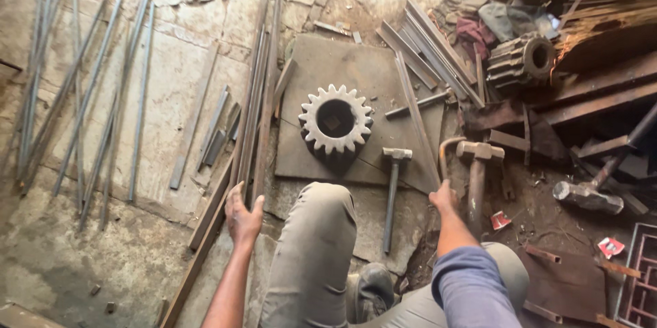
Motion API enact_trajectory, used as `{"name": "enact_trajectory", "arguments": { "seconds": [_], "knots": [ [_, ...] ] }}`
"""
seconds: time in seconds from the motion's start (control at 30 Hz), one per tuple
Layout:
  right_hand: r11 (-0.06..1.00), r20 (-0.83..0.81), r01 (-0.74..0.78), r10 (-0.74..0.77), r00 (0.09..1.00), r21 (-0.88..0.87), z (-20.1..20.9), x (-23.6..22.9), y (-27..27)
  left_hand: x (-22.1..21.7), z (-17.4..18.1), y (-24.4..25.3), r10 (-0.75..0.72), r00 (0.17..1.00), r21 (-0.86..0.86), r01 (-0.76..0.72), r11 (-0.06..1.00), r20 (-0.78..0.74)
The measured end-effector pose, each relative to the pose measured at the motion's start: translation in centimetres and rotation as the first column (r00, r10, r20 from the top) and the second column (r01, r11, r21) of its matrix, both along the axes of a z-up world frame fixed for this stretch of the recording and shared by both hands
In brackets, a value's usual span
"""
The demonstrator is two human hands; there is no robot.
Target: The person sits on the floor and repeatedly hammers a long metal rod against a large gear-like object. They adjust the rod's position between strikes and occasionally inspect it. A second person is visible nearby using a grinding machine.
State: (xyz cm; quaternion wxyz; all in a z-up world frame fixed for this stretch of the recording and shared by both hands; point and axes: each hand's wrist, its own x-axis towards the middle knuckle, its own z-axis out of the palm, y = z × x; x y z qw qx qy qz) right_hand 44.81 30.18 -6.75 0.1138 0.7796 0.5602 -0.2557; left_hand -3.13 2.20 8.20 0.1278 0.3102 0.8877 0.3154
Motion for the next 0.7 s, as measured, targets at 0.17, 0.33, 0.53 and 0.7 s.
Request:
{"name": "enact_trajectory", "arguments": {
  "seconds": [0.17, 0.33, 0.53, 0.7],
  "knots": [
    [0.988, -0.287, 0.043, 0.001, 0.958, 0.146, 1.2, -1.5, -0.5, 1.2, 5.3, 3.6, -0.032, 0.995, 0.163, 0.017, 0.986, 0.090],
    [0.935, -0.603, 0.217, -0.004, 0.798, 0.281, 3.4, -4.6, -0.3, 3.8, 12.4, 6.3, -0.173, 0.939, 0.429, 0.031, 0.903, 0.297],
    [0.900, -0.825, 0.396, -0.359, 0.436, -0.182, 8.3, -10.3, -2.2, 8.9, 19.3, 6.4, -0.580, 0.746, 0.799, 0.110, 0.591, 0.326],
    [0.899, -0.908, 0.244, -0.401, 0.121, -0.364, 12.1, -14.1, -2.2, 14.8, 20.4, 5.7, -0.636, 0.568, 0.685, 0.163, 0.710, 0.523]
  ]
}}
